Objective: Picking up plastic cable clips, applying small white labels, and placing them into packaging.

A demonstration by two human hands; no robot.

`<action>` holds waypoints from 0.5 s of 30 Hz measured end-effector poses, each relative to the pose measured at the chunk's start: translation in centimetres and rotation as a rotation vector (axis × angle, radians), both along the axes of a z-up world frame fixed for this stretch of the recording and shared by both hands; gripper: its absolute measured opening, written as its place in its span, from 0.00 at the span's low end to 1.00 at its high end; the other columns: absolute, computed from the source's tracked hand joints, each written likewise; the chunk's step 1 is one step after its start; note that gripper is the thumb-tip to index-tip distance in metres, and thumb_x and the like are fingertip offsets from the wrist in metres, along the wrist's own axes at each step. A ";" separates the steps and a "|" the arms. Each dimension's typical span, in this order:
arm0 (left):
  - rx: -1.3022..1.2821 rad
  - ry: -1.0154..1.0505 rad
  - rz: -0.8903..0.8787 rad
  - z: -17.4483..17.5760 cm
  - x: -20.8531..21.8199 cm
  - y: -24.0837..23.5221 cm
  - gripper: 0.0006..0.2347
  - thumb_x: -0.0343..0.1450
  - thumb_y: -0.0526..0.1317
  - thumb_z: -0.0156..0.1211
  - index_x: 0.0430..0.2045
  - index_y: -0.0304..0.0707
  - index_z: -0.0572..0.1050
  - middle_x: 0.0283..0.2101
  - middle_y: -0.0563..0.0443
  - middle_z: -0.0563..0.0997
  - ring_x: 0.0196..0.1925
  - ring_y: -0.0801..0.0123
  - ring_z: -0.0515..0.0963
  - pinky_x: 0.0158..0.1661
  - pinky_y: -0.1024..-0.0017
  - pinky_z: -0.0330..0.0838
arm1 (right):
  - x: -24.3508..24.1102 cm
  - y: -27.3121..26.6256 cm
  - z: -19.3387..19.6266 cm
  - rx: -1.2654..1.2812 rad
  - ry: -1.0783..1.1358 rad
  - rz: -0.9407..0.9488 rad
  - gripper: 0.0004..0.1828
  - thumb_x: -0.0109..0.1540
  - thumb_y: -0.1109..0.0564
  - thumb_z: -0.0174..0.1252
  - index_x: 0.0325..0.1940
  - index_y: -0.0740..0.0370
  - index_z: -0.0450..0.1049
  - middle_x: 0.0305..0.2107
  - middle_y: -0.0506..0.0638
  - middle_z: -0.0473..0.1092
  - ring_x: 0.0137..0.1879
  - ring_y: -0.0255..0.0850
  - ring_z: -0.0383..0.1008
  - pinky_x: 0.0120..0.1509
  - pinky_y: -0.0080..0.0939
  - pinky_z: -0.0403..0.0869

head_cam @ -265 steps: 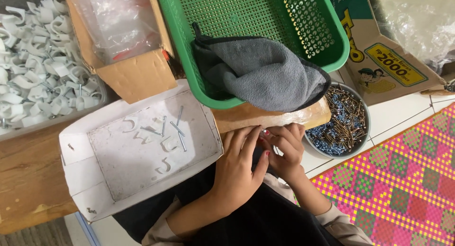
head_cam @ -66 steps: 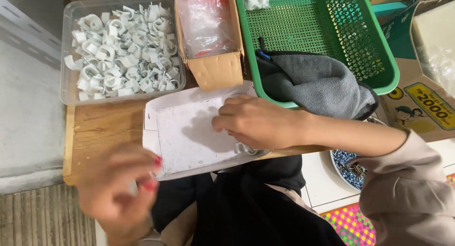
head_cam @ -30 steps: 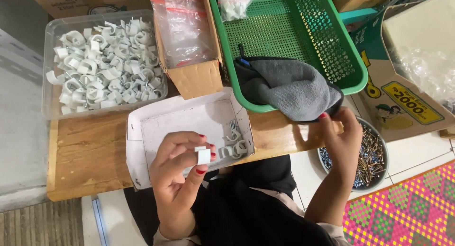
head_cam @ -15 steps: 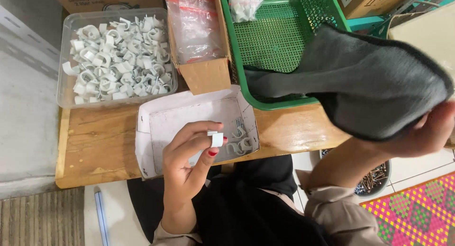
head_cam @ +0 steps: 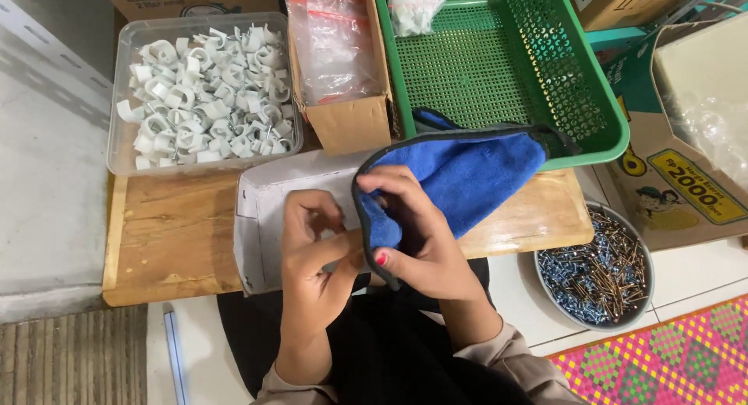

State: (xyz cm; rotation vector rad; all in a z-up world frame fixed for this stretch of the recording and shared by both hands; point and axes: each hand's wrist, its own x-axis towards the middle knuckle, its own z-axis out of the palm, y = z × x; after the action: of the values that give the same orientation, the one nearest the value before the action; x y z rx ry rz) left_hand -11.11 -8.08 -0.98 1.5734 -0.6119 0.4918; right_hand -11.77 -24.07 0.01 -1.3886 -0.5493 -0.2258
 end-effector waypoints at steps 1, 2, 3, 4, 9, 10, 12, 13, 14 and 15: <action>0.028 -0.038 0.015 0.0 0.1 0.0 0.06 0.72 0.41 0.64 0.26 0.43 0.84 0.42 0.45 0.69 0.44 0.60 0.73 0.43 0.70 0.77 | 0.0 0.0 0.2 -0.068 0.006 -0.016 0.37 0.62 0.45 0.62 0.66 0.72 0.66 0.56 0.61 0.63 0.64 0.45 0.61 0.72 0.46 0.62; 0.054 -0.079 0.027 0.0 0.3 0.0 0.07 0.72 0.41 0.63 0.25 0.44 0.84 0.43 0.46 0.66 0.48 0.59 0.69 0.50 0.69 0.74 | 0.1 -0.1 0.4 -0.137 0.010 -0.034 0.39 0.64 0.38 0.58 0.69 0.69 0.64 0.55 0.58 0.62 0.63 0.43 0.60 0.72 0.46 0.62; 0.053 -0.079 0.025 0.5 0.3 -0.2 0.07 0.72 0.41 0.63 0.25 0.44 0.84 0.43 0.46 0.66 0.48 0.59 0.69 0.50 0.69 0.74 | 0.0 0.0 0.7 -0.138 0.010 -0.036 0.39 0.64 0.38 0.58 0.69 0.69 0.64 0.55 0.58 0.62 0.63 0.43 0.60 0.72 0.46 0.62; 0.066 -0.107 0.043 1.1 0.2 -0.5 0.07 0.73 0.40 0.63 0.23 0.43 0.81 0.53 0.41 0.66 0.60 0.52 0.64 0.59 0.65 0.67 | 0.0 0.0 0.9 -0.172 -0.033 -0.018 0.34 0.67 0.38 0.52 0.63 0.70 0.69 0.49 0.58 0.66 0.56 0.46 0.66 0.65 0.48 0.66; 0.101 0.033 -0.159 3.1 -0.4 -1.6 0.08 0.71 0.25 0.53 0.23 0.27 0.78 0.63 0.26 0.69 0.68 0.41 0.71 0.67 0.55 0.69 | -1.4 -0.6 0.1 -0.232 0.042 -0.045 0.32 0.72 0.33 0.39 0.50 0.64 0.70 0.39 0.51 0.69 0.42 0.40 0.70 0.51 0.38 0.69; 0.094 -0.001 -0.165 3.1 -0.4 -2.1 0.09 0.74 0.26 0.51 0.25 0.27 0.78 0.59 0.29 0.73 0.65 0.42 0.75 0.65 0.56 0.73 | -1.4 -0.6 -0.2 -0.175 0.047 -0.097 0.31 0.72 0.33 0.40 0.47 0.64 0.70 0.34 0.50 0.68 0.36 0.37 0.67 0.44 0.35 0.68; 0.086 -0.034 -0.170 2.9 -0.3 -2.6 0.10 0.76 0.27 0.49 0.27 0.27 0.78 0.55 0.31 0.77 0.61 0.44 0.79 0.62 0.57 0.78 | -1.5 -0.3 -0.4 -0.120 0.053 -0.147 0.30 0.72 0.34 0.41 0.44 0.65 0.70 0.29 0.48 0.67 0.29 0.34 0.64 0.37 0.33 0.66; 0.111 -0.049 -0.170 2.6 -0.3 -2.6 0.09 0.76 0.28 0.50 0.29 0.28 0.79 0.55 0.31 0.77 0.62 0.44 0.79 0.62 0.56 0.79 | -1.5 -0.1 -0.3 -0.090 0.054 -0.173 0.30 0.73 0.34 0.40 0.41 0.64 0.70 0.25 0.46 0.65 0.26 0.32 0.60 0.34 0.32 0.64; 0.136 -0.064 -0.177 2.4 -0.2 -2.6 0.08 0.76 0.28 0.51 0.31 0.29 0.80 0.55 0.32 0.78 0.62 0.44 0.79 0.62 0.56 0.79 | -1.5 0.1 -0.2 -0.059 0.057 -0.204 0.31 0.73 0.34 0.39 0.38 0.63 0.70 0.22 0.44 0.63 0.24 0.31 0.57 0.30 0.32 0.61; 0.134 -0.062 -0.182 2.3 -0.1 -2.7 0.08 0.76 0.28 0.51 0.31 0.29 0.80 0.55 0.32 0.78 0.62 0.44 0.79 0.62 0.56 0.79 | -1.4 0.1 -0.4 -0.060 0.060 -0.209 0.31 0.73 0.34 0.39 0.38 0.63 0.70 0.22 0.44 0.63 0.24 0.31 0.57 0.30 0.32 0.61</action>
State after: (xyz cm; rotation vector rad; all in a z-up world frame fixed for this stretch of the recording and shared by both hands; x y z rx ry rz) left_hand -11.25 -10.80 1.28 1.6149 -0.8421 0.3697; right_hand -13.13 -23.98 -0.37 -1.5071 -0.3637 -0.3376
